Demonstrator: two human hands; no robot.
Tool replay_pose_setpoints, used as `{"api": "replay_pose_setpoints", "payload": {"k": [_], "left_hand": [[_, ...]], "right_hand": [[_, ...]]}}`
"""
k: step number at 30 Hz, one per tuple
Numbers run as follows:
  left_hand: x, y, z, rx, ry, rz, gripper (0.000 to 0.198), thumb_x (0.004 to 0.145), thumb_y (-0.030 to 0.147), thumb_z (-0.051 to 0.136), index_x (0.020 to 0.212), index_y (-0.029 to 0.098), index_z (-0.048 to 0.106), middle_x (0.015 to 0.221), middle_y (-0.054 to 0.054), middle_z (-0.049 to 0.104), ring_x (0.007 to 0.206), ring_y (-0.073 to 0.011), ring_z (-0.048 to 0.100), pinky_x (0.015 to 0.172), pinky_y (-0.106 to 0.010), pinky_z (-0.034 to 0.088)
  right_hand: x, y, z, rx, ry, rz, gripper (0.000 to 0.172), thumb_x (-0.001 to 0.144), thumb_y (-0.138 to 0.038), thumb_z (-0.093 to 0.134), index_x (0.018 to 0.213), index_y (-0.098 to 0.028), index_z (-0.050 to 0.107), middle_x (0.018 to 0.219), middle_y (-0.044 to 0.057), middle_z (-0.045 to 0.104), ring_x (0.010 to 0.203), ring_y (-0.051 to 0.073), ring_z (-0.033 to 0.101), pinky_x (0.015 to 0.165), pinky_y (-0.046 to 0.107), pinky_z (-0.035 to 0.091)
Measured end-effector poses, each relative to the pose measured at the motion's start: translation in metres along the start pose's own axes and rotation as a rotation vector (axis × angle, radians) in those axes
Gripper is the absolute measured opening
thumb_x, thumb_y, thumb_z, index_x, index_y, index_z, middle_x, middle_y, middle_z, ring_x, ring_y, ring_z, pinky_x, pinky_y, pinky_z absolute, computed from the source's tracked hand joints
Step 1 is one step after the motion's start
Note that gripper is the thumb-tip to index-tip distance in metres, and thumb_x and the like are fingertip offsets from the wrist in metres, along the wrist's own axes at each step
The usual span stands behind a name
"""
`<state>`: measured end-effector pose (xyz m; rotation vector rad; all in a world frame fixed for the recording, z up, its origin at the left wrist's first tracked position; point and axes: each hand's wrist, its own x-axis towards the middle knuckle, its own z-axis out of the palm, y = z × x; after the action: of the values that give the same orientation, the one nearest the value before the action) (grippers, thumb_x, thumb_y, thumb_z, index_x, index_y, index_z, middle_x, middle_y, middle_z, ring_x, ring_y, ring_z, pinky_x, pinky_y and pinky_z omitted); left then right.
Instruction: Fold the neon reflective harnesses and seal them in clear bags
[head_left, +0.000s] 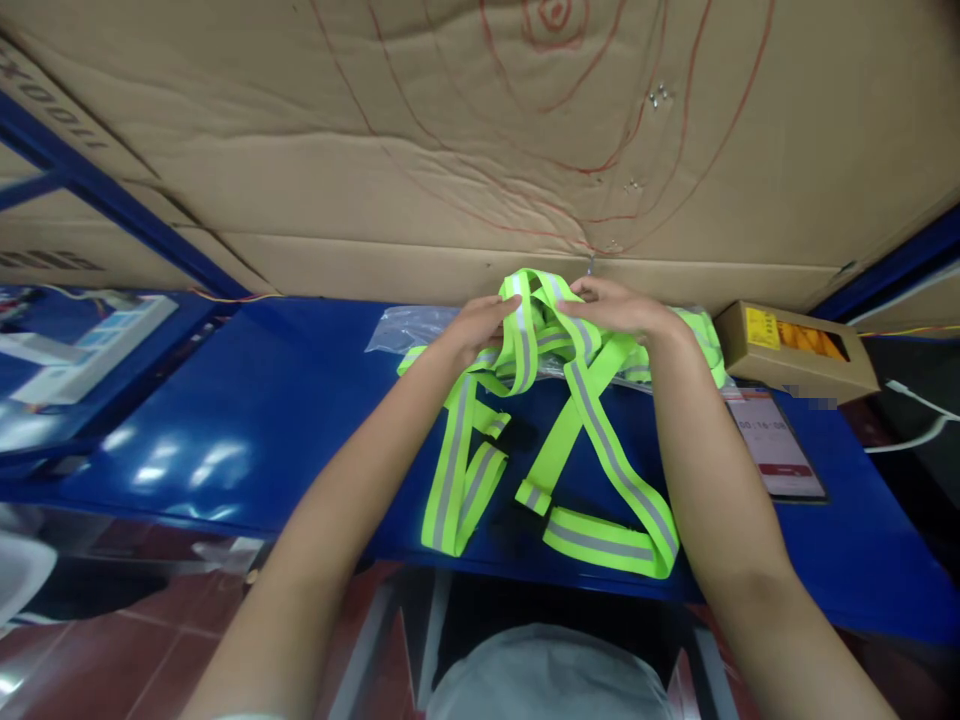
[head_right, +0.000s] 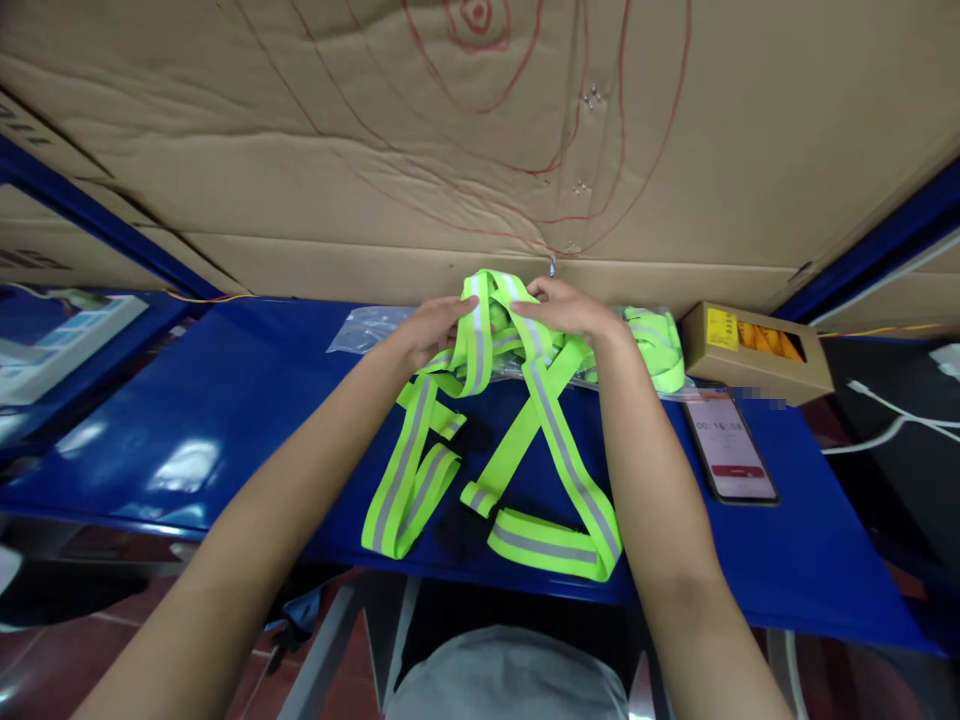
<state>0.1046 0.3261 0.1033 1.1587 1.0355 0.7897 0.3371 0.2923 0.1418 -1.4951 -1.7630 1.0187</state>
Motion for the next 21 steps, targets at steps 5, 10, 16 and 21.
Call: {"api": "replay_pose_setpoints", "payload": {"k": [5, 10, 16, 21], "left_hand": [[0.004, 0.006, 0.004, -0.042, -0.016, 0.129, 0.039, 0.077, 0.019, 0.075, 0.116, 0.02, 0.071, 0.108, -0.007, 0.078, 0.09, -0.0202, 0.074, 0.083, -0.031, 0.057], [0.01, 0.006, 0.004, 0.033, 0.026, 0.171, 0.038, 0.077, 0.023, 0.077, 0.114, 0.016, 0.072, 0.1, -0.008, 0.078, 0.086, -0.0212, 0.073, 0.082, -0.034, 0.058], [0.003, -0.002, -0.01, 0.189, 0.182, 0.159, 0.011, 0.08, 0.019, 0.08, 0.086, 0.014, 0.072, 0.076, -0.004, 0.069, 0.069, -0.015, 0.064, 0.072, -0.029, 0.051], [-0.014, 0.002, -0.013, 0.177, 0.171, 0.17, 0.034, 0.077, 0.009, 0.08, 0.108, 0.014, 0.07, 0.078, 0.0, 0.065, 0.065, -0.0111, 0.06, 0.067, -0.025, 0.047]], "right_hand": [[0.008, -0.004, 0.005, 0.061, 0.101, -0.024, 0.03, 0.075, -0.032, 0.083, 0.079, -0.021, 0.055, 0.073, -0.002, 0.057, 0.066, 0.013, 0.05, 0.062, 0.026, 0.039], [0.016, 0.003, 0.012, -0.033, 0.158, -0.071, 0.019, 0.079, -0.018, 0.073, 0.09, -0.02, 0.058, 0.083, 0.0, 0.063, 0.073, 0.014, 0.057, 0.067, 0.027, 0.044], [0.017, 0.009, 0.02, -0.184, 0.163, -0.067, 0.02, 0.08, -0.028, 0.076, 0.091, -0.018, 0.062, 0.081, -0.001, 0.059, 0.072, 0.014, 0.051, 0.066, 0.029, 0.037], [0.012, -0.001, 0.02, -0.28, 0.041, -0.097, 0.022, 0.083, -0.033, 0.075, 0.088, -0.019, 0.058, 0.081, 0.0, 0.059, 0.07, 0.014, 0.051, 0.063, 0.029, 0.036]]}}
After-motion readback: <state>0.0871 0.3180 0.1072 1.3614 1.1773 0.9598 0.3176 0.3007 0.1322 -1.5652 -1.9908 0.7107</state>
